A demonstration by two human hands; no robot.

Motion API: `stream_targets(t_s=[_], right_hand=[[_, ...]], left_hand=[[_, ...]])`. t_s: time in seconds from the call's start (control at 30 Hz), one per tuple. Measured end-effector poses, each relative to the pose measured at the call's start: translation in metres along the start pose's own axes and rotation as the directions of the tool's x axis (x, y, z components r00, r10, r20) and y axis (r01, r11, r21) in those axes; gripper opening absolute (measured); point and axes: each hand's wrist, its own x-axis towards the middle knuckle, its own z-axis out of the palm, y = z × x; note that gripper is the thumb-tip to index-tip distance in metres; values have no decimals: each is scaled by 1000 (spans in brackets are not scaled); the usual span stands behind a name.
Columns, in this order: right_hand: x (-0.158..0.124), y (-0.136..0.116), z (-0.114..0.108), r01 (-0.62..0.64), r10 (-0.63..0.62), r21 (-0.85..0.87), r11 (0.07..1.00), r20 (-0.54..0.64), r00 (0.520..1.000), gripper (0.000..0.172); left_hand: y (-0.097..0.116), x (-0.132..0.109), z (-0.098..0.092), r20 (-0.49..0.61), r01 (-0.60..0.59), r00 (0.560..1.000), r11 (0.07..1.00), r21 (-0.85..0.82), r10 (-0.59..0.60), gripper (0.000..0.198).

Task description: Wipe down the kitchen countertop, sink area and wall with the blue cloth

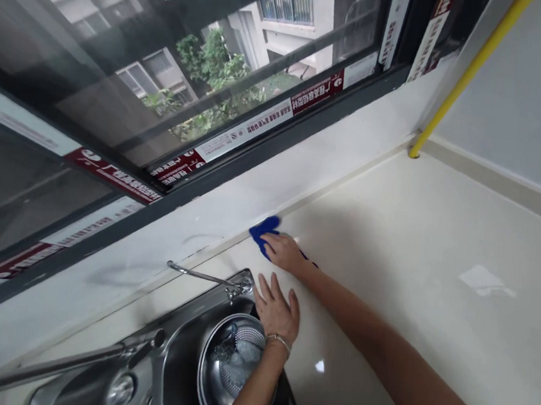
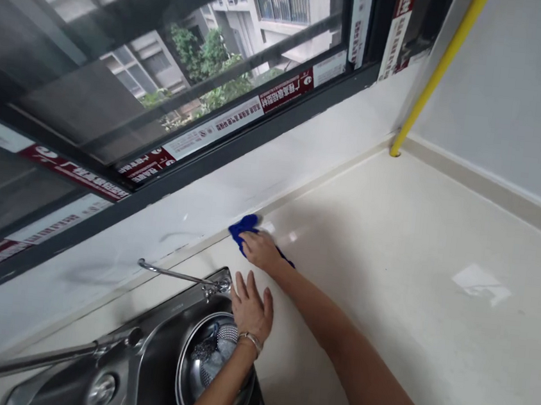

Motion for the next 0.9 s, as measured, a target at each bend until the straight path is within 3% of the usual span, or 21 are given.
stream_targets(t_s=[0.17,0.3,0.4,0.5,0.57,0.63,0.7,0.73,0.83,0.9], right_hand=[[-82,17,-21,-148,142,-14,989,-212,967,37],[-136,22,-40,-232,223,8,973,-307,925,34],[-157,13,-63,-216,205,4,976,-328,922,31],[-167,-12,-95,-113,101,-18,993,-315,944,31],[-170,-34,-116,-58,58,9,998,-319,946,32],[-171,-56,-133,-36,56,66,997,-337,940,32],[-173,-76,-143,-19,65,134,991,-345,936,32],[-174,-85,-145,-6,62,165,986,-339,939,32],[-180,-108,-145,59,-4,188,980,-281,960,32],[-185,-120,-142,103,-71,132,986,-225,972,34]], left_hand=[[3,-1,0,14,36,999,999,-17,-36,62],[4,0,2,9,61,998,997,-46,-60,58],[5,3,-1,10,84,996,990,-112,-84,58],[6,4,-13,25,126,992,944,-304,-124,55],[10,1,-25,110,168,986,801,-575,-128,45],[17,-7,-38,296,282,954,464,-839,-44,34],[27,-18,-51,449,435,887,134,-891,106,41],[33,-25,-57,495,496,854,36,-867,159,53],[44,-47,-72,546,573,810,-95,-814,215,80],[42,-60,-80,549,581,812,-175,-795,200,74]])
